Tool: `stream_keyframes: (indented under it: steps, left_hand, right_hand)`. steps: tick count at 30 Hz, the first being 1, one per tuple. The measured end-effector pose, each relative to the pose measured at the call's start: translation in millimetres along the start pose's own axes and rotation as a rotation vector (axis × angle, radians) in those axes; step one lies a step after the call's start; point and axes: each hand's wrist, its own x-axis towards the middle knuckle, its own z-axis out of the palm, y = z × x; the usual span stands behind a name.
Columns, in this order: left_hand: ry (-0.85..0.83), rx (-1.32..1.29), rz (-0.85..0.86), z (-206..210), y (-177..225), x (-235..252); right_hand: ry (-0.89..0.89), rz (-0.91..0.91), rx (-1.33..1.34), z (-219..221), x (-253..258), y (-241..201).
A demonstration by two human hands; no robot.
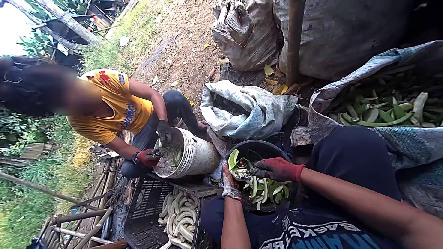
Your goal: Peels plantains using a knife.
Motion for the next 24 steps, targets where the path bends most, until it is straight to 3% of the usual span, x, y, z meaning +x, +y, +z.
stream_keyframes:
  steps: [5, 8, 16, 21, 24]
  left_hand:
    - [-0.018, -0.022, -0.111, 8.4, 9.4, -3.6]
    - [-0.023, 0.034, -0.103, 12.0, 5.9, -8.6]
    - [0.094, 0.339, 0.140, 7.1, -8.0, -13.0]
    - [0.128, 0.280, 0.213, 4.1, -7.4, -20.2]
    - [0.064, 0.216, 0.225, 4.7, -0.9, -25.5]
  right_hand:
    - [-0.063, -0.037, -0.037, 1.8, 0.7, -3.1]
    - [-0.087, 0.046, -0.109, 3.9, 5.8, -12.7]
    - [0.019, 0.333, -0.085, 8.3, 23.0, -39.9]
    - [0.031, 0.343, -0.078, 16.0, 27.9, -50.4]
    - [0.021, 0.331, -0.074, 16.0, 29.9, -53.3]
